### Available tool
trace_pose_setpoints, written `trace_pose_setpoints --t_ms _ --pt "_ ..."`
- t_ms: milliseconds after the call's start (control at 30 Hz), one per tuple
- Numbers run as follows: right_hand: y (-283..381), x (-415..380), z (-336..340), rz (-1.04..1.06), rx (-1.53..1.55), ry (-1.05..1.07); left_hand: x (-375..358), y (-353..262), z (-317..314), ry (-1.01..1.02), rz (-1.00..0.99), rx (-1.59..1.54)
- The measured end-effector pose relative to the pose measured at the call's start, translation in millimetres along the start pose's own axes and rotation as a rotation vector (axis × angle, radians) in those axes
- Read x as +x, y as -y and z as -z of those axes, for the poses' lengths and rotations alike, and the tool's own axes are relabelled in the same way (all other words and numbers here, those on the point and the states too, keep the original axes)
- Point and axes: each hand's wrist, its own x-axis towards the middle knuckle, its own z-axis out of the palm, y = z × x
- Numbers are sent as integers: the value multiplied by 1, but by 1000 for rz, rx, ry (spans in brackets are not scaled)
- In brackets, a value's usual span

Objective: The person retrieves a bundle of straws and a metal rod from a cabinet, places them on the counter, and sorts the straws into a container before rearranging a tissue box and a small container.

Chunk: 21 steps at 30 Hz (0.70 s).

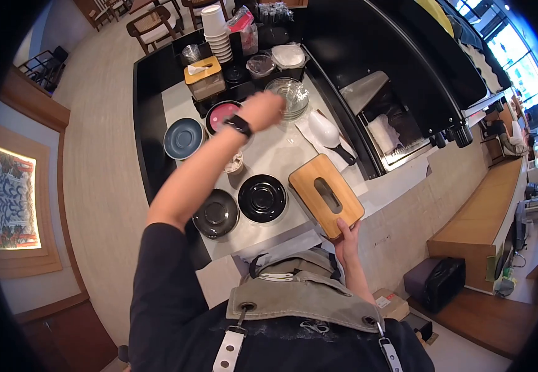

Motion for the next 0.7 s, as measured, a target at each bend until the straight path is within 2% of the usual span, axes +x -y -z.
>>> trace_pose_setpoints --t_ms 67,133,200,367,467,500,600,633,700 --pt "2 2 -2 -8 -61 -2 25 2 -75 96 -24 57" --pt "5 0 -1 -25 -102 -3 25 1 -109 170 -39 22" --pt "4 0 0 -25 -76 44 29 -2 -129 245 56 -55" --pt "2 -5 9 -64 3 117 29 3 -167 60 25 -89" --pt "1 -3 12 -61 -10 119 34 10 -175 83 35 -155" --pt "1 -2 12 -64 -17 123 32 12 -179 10 70 -226" --pt "4 -2 7 -22 -69 123 32 25 -179 -18 116 -109" --pt "4 0 5 2 -100 114 21 17 -157 -82 170 -165" --pt "0 4 1 43 -158 90 13 15 -139 -358 247 -396"
